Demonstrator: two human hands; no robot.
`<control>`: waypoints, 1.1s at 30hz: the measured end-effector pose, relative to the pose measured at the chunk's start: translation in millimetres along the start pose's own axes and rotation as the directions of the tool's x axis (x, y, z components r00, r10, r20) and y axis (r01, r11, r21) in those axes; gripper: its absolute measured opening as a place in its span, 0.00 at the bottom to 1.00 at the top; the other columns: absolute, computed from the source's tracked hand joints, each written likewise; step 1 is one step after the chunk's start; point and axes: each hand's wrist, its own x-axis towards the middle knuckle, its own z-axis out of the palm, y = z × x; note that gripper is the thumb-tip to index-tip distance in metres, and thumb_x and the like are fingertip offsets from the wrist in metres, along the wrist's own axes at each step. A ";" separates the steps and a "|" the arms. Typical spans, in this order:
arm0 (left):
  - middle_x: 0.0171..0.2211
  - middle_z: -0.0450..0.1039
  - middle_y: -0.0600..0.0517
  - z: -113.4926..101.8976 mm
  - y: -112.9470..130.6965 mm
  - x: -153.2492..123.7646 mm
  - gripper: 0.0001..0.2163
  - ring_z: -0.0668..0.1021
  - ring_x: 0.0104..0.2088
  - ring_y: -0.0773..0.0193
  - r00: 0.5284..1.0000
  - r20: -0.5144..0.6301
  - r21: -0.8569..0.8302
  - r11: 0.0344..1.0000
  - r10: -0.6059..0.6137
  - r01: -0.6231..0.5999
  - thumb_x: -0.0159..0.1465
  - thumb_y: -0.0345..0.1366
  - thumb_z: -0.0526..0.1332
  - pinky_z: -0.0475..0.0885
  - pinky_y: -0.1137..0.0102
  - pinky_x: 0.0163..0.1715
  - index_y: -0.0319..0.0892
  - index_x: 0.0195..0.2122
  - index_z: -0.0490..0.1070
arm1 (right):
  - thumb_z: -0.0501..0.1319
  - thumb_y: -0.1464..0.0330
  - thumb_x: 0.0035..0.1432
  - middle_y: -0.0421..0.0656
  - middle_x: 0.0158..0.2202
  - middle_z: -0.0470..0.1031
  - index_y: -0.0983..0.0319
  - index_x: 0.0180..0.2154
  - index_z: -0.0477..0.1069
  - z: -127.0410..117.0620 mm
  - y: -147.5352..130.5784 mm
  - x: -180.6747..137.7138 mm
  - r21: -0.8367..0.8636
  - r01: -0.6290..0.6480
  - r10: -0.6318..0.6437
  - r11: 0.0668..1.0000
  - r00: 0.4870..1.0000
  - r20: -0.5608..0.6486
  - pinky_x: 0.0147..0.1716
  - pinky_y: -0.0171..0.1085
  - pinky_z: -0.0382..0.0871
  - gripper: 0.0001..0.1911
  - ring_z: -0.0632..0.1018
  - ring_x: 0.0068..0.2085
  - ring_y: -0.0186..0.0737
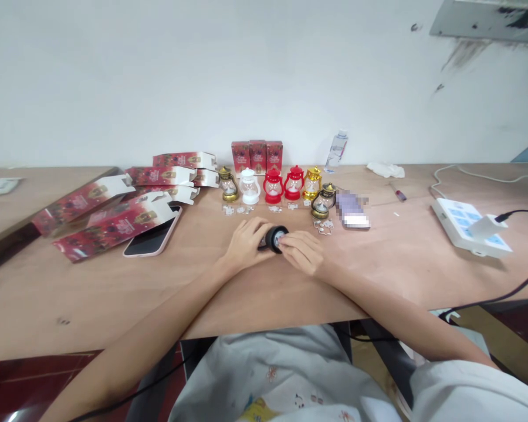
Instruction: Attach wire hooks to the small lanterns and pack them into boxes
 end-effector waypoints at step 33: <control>0.49 0.70 0.43 0.9 -17.9 -1.5 0.24 0.73 0.52 0.54 0.937 -0.282 -0.207 0.967 -0.206 0.150 0.59 0.36 0.63 0.71 0.59 0.48 0.43 0.55 0.57 | 0.60 0.68 0.59 0.47 0.40 0.75 0.63 0.38 0.73 -10.9 38.0 -1.7 -0.037 -0.751 0.623 0.660 0.518 0.587 0.48 0.45 0.66 0.06 0.74 0.44 0.43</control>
